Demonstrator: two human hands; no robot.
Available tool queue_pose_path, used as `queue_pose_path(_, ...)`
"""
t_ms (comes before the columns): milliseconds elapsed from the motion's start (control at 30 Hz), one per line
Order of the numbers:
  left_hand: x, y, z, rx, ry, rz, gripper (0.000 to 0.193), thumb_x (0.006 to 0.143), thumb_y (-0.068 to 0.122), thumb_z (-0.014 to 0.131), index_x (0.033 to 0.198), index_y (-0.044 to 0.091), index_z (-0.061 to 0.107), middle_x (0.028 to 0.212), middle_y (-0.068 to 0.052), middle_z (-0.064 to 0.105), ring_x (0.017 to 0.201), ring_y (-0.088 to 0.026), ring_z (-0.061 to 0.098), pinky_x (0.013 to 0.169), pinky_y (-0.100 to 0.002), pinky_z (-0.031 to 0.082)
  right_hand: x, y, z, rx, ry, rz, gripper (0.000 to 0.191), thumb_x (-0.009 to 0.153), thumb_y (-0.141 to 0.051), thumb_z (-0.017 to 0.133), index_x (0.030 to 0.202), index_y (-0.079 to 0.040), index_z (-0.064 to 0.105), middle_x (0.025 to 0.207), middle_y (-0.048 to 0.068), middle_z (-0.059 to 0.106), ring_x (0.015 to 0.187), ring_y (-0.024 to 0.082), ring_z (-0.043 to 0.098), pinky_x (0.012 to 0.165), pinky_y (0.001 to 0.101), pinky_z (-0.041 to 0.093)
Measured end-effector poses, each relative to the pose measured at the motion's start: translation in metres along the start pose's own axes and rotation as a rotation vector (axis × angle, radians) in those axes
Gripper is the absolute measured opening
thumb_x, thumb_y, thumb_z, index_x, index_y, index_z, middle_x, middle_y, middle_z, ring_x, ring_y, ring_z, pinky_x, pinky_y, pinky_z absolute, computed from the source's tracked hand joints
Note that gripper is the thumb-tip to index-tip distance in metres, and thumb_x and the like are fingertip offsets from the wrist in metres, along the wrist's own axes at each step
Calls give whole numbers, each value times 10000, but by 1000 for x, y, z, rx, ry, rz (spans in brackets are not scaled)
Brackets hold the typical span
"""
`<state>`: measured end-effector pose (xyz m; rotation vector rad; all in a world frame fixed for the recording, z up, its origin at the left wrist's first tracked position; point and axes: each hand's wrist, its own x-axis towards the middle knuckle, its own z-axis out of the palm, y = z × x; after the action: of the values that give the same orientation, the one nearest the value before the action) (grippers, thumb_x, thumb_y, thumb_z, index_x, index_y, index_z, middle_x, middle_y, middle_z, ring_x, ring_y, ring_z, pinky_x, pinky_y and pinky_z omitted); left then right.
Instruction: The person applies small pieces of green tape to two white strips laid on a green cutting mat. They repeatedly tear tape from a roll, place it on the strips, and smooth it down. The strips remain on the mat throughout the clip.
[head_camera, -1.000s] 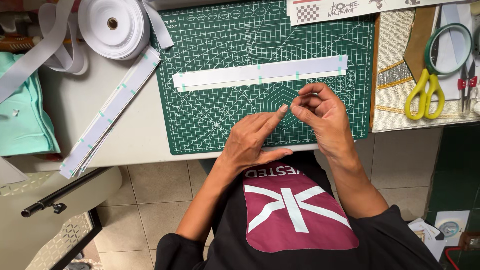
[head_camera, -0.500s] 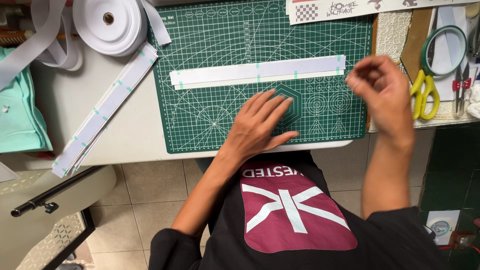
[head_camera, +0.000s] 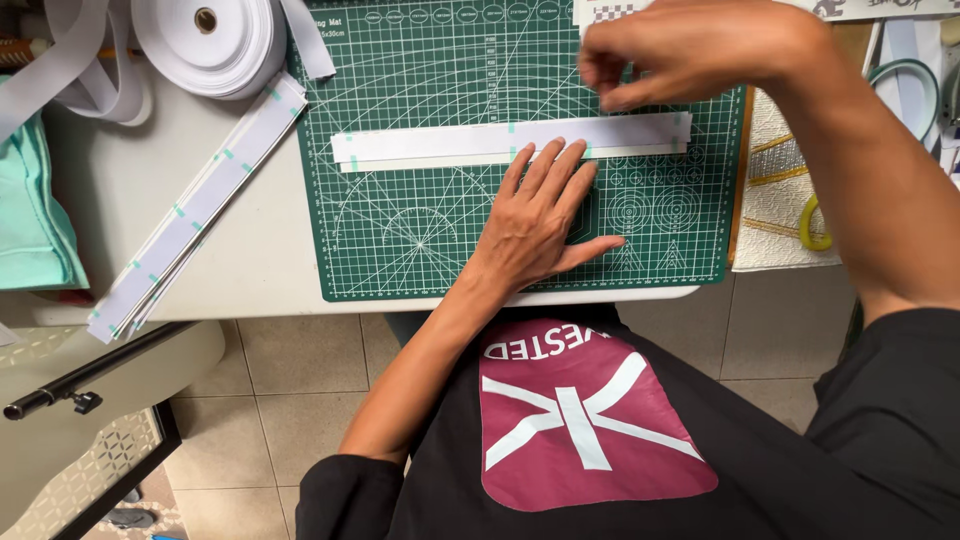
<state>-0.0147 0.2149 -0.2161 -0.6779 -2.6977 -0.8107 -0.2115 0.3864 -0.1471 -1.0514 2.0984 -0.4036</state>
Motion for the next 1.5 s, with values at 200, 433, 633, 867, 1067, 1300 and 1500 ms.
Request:
queue_pose_path(200, 4, 0, 0, -30, 0, -27, 841, 879, 744, 667, 1201, -33, 675, 1373, -227, 593, 1312, -373, 554, 1195, -538, 383, 30, -12, -3, -150, -181, 119, 236, 927, -230, 671, 1096, -70, 630, 837, 102, 720, 736, 261, 709, 699, 398, 574)
queue_pose_path(433, 11, 1, -3, -39, -45, -30, 842, 875, 763, 648, 1196, -15, 671, 1385, -222, 588, 1341, -372, 548, 1222, -540, 365, 35, -15, -3, -141, -166, 123, 209, 929, -206, 650, 1091, -74, 650, 817, 95, 719, 690, 237, 710, 642, 381, 583)
queue_pose_path(633, 16, 3, -1, -17, -76, -39, 905, 864, 833, 547, 1223, 11, 672, 1448, -209, 557, 1368, -360, 517, 1227, -561, 321, 36, -14, 1, -156, -150, 120, 222, 941, -221, 646, 1106, -72, 653, 804, 103, 720, 684, 239, 716, 648, 377, 586)
queue_pose_path(867, 16, 1, -1, -12, -124, -49, 921, 868, 855, 493, 1228, 23, 654, 1508, -186, 509, 1403, -356, 481, 1244, -561, 282, 37, -11, 0, -134, -135, 95, 212, 940, -220, 647, 1092, -72, 655, 800, 107, 724, 693, 246, 719, 657, 381, 576)
queue_pose_path(1067, 15, 0, 0, 20, -142, -50, 941, 875, 871, 461, 1238, 22, 643, 1552, -175, 468, 1406, -340, 472, 1236, -561, 282, 38, -8, 2, -98, -111, 67, 213, 919, -205, 659, 1075, -61, 655, 814, 105, 725, 712, 254, 723, 660, 385, 577)
queue_pose_path(1300, 15, -1, 2, 20, -149, -53, 953, 870, 883, 439, 1231, 23, 634, 1562, -169, 451, 1410, -337, 465, 1231, -568, 282, 37, -5, 4, -116, -75, 44, 194, 924, -189, 649, 1067, -57, 665, 795, 107, 723, 709, 261, 722, 658, 393, 577)
queue_pose_path(1500, 15, -1, 5, 23, -157, -58, 960, 861, 896, 406, 1226, 40, 638, 1572, -165, 441, 1418, -336, 455, 1237, -574, 274, 37, -4, 8, -131, -64, 61, 186, 934, -196, 642, 1061, -63, 671, 750, 105, 712, 642, 245, 707, 604, 385, 575)
